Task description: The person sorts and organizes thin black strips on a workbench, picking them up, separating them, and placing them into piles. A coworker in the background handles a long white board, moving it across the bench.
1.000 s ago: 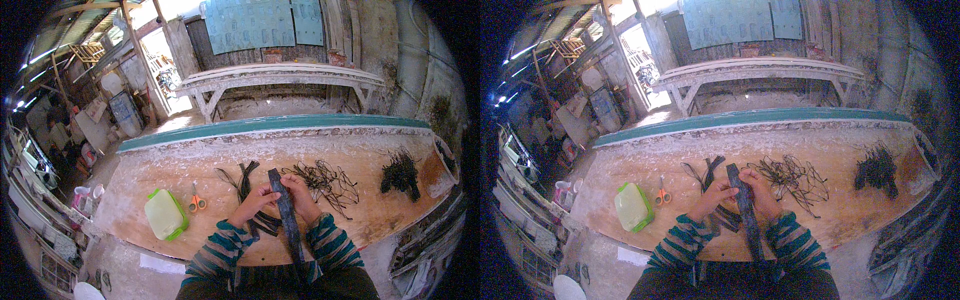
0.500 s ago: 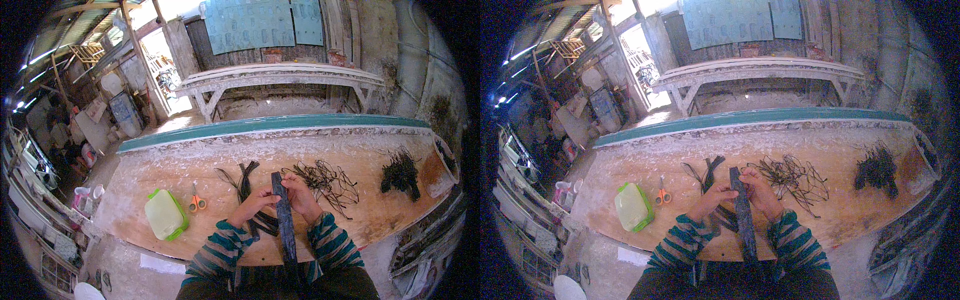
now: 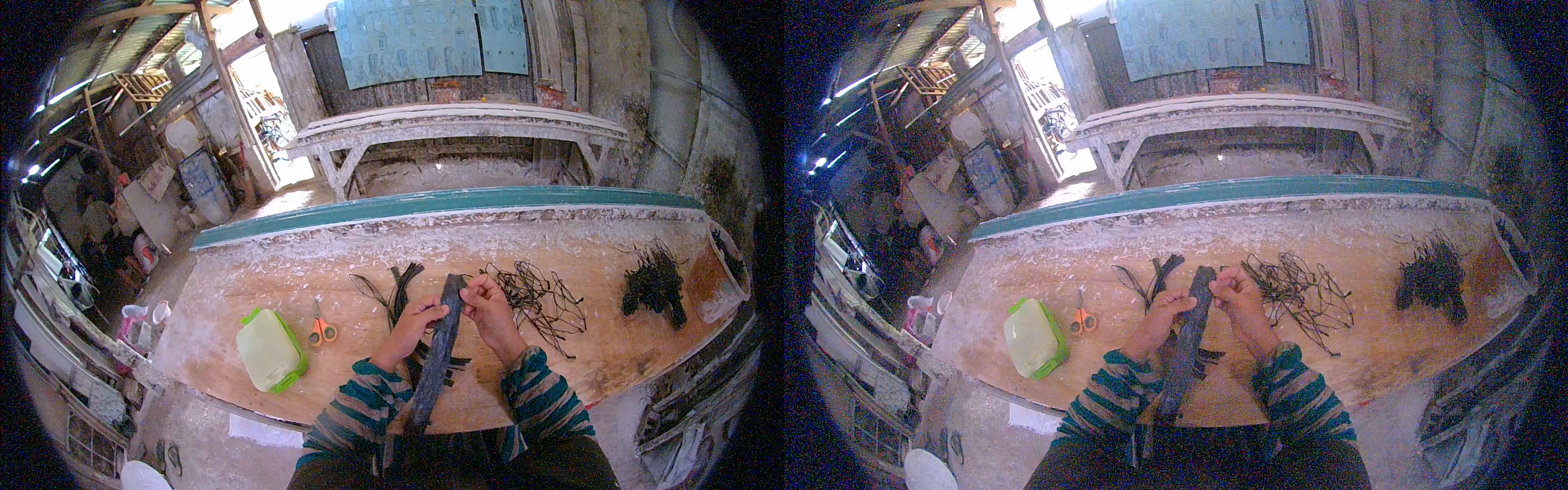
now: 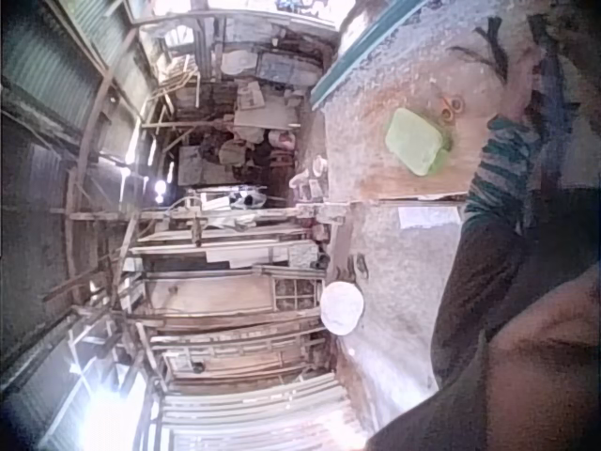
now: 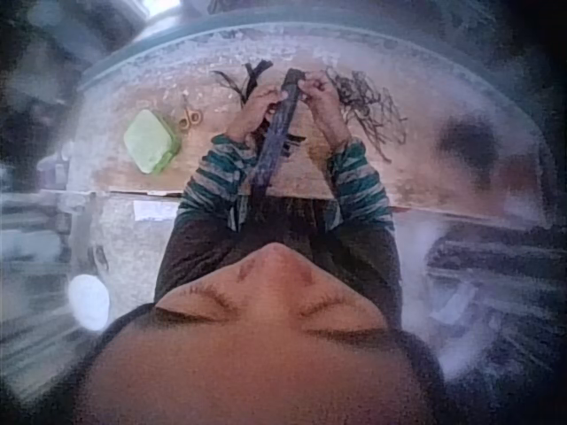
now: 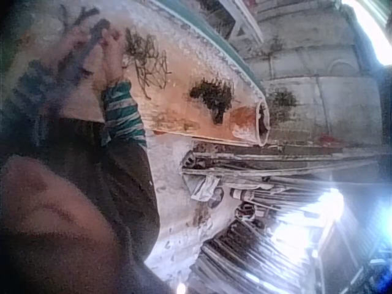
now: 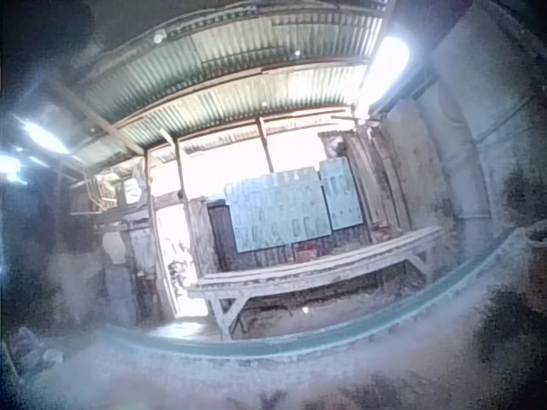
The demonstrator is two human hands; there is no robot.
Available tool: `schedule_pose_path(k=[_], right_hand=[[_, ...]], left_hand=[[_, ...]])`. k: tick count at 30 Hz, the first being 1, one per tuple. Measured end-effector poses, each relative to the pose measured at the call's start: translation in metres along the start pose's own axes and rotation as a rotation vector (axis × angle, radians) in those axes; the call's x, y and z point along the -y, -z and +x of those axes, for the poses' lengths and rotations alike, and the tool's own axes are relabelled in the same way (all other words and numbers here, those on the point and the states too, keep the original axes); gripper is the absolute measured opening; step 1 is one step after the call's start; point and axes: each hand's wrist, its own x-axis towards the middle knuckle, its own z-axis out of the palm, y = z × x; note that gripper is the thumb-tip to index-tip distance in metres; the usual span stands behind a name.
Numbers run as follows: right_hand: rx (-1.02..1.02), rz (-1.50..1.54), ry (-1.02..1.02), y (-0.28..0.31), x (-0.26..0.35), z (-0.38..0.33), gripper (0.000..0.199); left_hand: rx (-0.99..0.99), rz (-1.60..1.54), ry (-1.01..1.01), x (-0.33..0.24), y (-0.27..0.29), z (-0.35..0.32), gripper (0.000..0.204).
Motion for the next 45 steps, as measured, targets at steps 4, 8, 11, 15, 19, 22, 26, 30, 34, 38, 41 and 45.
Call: schedule_pose_path(k=[4, 8, 11, 15, 19, 22, 26, 30, 34, 38, 41, 45], right_hand=[[-0.003, -0.161, -0.162, -0.013, 0.007, -0.008, 0.026], [0.19, -0.339, -0.251, -0.017, 0.003, -0.015, 0.023], [0.329, -0.464, -0.302, -0.008, -0.009, -0.01, 0.02], [0.37, -0.366, -0.342, -0.014, -0.006, -0.013, 0.016], [0.259, -0.405, -0.271, -0.007, -0.012, -0.01, 0.014], [0.173, -0.406, -0.207, -0.001, -0.012, -0.007, 0.013], [0.149, -0.334, -0.165, -0.008, -0.003, -0.008, 0.01], [0.128, -0.285, -0.182, -0.011, 0.0, -0.01, 0.01], [0.141, -0.193, -0.193, -0.008, -0.001, -0.008, 0.01], [0.123, -0.213, -0.202, -0.013, 0.006, -0.01, 0.011], [0.114, -0.235, -0.189, -0.008, 0.003, -0.008, 0.011], [0.13, -0.208, -0.167, -0.009, 0.002, -0.009, 0.011]], left_hand=[[-0.168, 0.003, -0.088, -0.006, 0.001, 0.001, 0.012], [-0.35, -0.079, -0.162, -0.005, 0.008, 0.006, 0.018], [-0.432, -0.116, -0.216, -0.008, 0.01, 0.009, 0.022], [-0.449, -0.165, -0.285, 0.004, 0.034, 0.017, 0.018], [-0.426, -0.212, -0.224, 0.0, 0.028, 0.016, 0.018], [-0.272, -0.097, -0.072, -0.011, 0.013, 0.007, 0.02], [-0.08, 0.039, -0.038, -0.005, 0.002, 0.004, 0.021], [-0.091, 0.031, -0.075, 0.001, 0.008, 0.005, 0.022], [-0.066, -0.003, -0.09, -0.005, 0.004, 0.005, 0.02], [-0.029, -0.024, -0.126, 0.004, 0.012, 0.01, 0.019], [-0.019, -0.003, -0.158, 0.002, 0.012, 0.01, 0.018], [-0.02, -0.019, -0.161, 0.002, 0.013, 0.009, 0.019]])
